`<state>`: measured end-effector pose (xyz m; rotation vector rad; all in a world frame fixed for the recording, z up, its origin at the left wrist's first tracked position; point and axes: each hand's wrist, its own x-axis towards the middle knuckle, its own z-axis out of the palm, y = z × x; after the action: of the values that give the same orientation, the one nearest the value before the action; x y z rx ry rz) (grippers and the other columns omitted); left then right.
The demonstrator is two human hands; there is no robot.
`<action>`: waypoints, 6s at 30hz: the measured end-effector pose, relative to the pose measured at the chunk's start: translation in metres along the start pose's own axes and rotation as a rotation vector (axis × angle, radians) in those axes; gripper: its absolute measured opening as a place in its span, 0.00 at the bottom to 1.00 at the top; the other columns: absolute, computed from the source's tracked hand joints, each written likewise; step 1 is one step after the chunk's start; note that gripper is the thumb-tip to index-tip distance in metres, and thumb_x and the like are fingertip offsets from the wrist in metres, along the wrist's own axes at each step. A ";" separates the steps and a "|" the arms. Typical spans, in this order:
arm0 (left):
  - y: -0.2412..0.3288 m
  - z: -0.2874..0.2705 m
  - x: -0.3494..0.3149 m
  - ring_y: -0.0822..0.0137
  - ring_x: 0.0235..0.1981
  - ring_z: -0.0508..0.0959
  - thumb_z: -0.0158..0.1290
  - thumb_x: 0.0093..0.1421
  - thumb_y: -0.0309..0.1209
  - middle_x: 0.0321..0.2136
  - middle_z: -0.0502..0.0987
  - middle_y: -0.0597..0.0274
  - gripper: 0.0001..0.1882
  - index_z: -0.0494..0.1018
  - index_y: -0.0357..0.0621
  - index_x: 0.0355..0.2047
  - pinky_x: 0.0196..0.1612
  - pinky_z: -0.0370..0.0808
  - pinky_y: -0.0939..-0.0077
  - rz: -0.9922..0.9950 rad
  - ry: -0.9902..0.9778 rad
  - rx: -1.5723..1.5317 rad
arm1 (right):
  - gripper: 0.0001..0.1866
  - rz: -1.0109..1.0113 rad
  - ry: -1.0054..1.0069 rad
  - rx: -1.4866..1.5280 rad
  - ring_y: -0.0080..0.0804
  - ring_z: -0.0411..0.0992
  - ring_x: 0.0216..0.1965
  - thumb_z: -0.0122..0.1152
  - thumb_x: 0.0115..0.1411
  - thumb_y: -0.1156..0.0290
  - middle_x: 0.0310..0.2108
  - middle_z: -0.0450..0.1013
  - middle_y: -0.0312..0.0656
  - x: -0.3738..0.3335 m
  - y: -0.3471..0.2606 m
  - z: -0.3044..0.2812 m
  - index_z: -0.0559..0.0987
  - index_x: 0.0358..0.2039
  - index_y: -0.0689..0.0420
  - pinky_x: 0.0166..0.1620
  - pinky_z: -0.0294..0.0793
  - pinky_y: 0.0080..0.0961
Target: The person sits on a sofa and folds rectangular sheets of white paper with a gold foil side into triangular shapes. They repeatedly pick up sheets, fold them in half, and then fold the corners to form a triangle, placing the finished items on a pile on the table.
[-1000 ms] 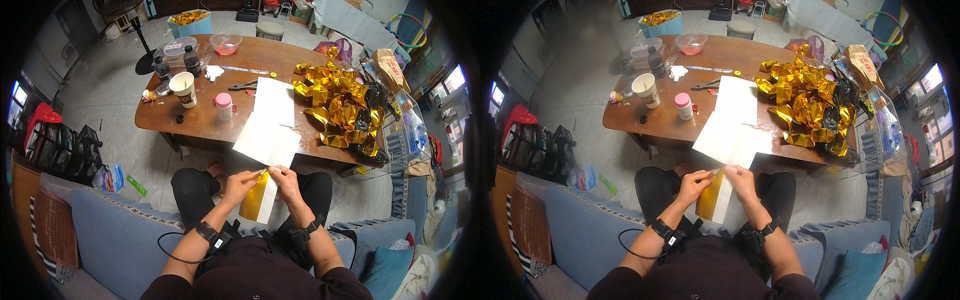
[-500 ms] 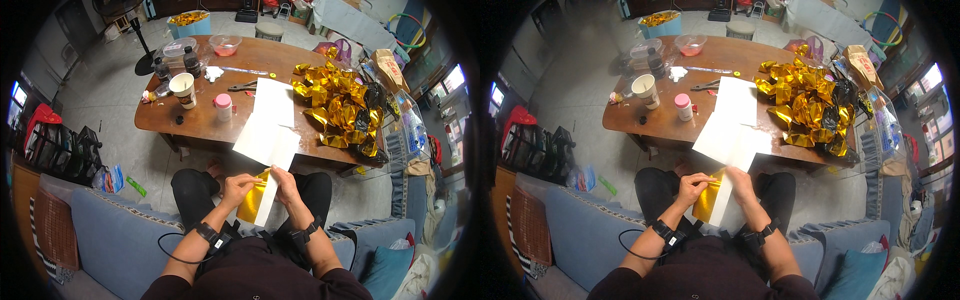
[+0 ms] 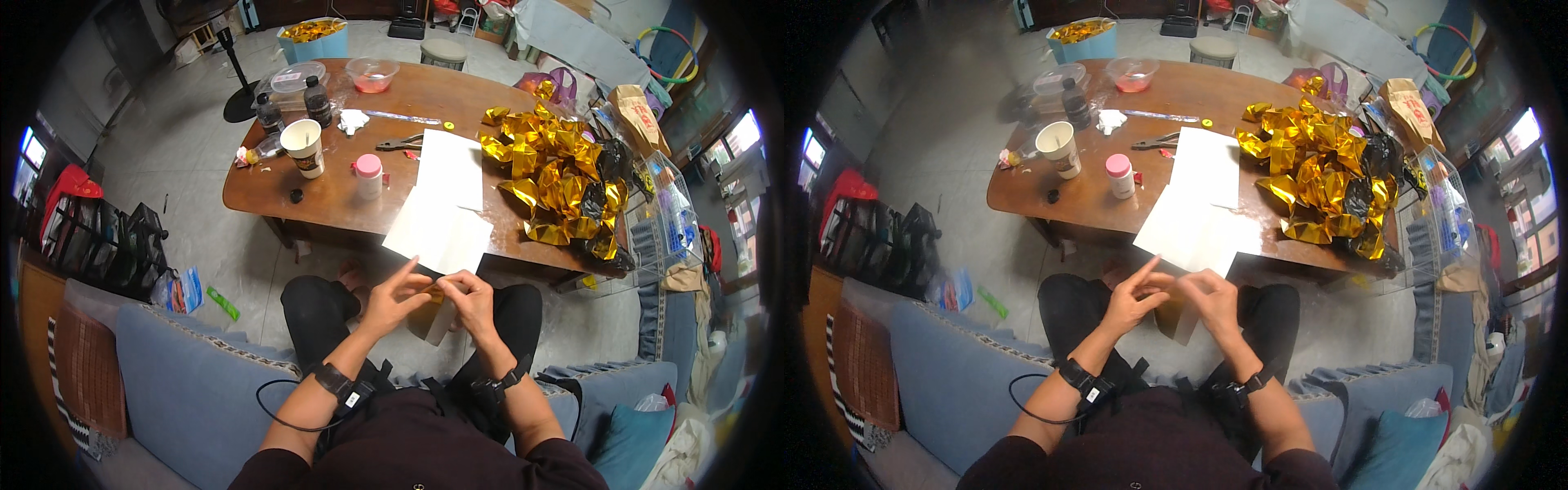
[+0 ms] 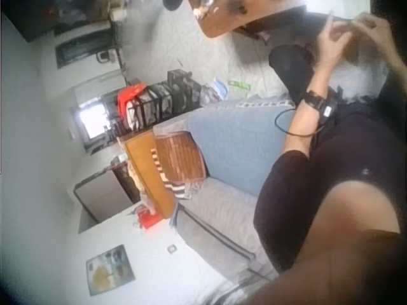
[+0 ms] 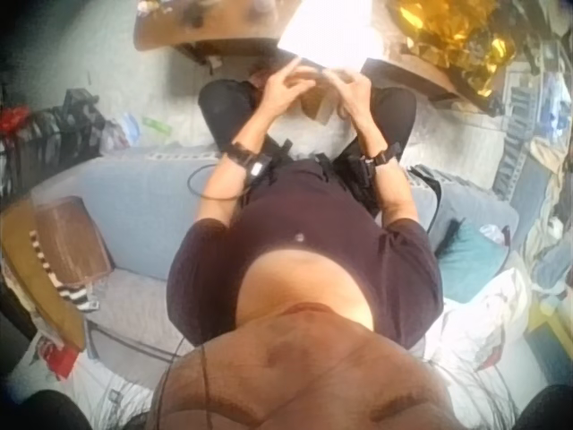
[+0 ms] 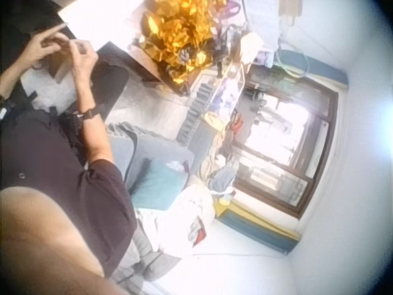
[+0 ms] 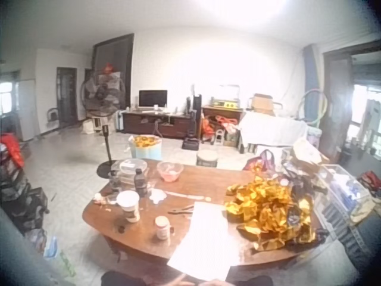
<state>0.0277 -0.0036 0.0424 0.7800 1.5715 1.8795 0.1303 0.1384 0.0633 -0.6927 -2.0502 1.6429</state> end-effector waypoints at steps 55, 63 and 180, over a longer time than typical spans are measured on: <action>0.005 0.007 -0.025 0.69 0.37 0.80 0.43 0.48 0.14 0.37 0.80 0.54 0.23 0.78 0.42 0.42 0.43 0.74 0.81 0.028 0.047 0.196 | 0.30 -0.763 -0.079 -0.399 0.29 0.69 0.19 0.68 0.42 0.82 0.19 0.69 0.38 -0.032 0.000 -0.018 0.75 0.49 0.54 0.23 0.68 0.23; 0.025 -0.002 -0.024 0.70 0.34 0.81 0.49 0.52 0.17 0.35 0.81 0.55 0.16 0.78 0.40 0.41 0.39 0.74 0.82 0.052 -0.053 0.306 | 0.11 -0.444 -0.056 -0.211 0.30 0.71 0.20 0.67 0.47 0.80 0.20 0.72 0.41 -0.028 0.001 -0.017 0.82 0.33 0.56 0.25 0.69 0.22; -0.049 -0.021 -0.034 0.70 0.25 0.80 0.56 0.57 0.26 0.29 0.79 0.56 0.12 0.75 0.33 0.41 0.25 0.75 0.85 -0.441 0.456 -0.316 | 0.08 -0.099 0.250 -0.064 0.18 0.71 0.25 0.59 0.55 0.78 0.23 0.72 0.36 -0.034 0.037 -0.010 0.81 0.36 0.62 0.27 0.66 0.12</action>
<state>0.0377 -0.0349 -0.0121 -0.1408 1.4838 1.9693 0.1673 0.1319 0.0282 -0.7633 -1.9311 1.3666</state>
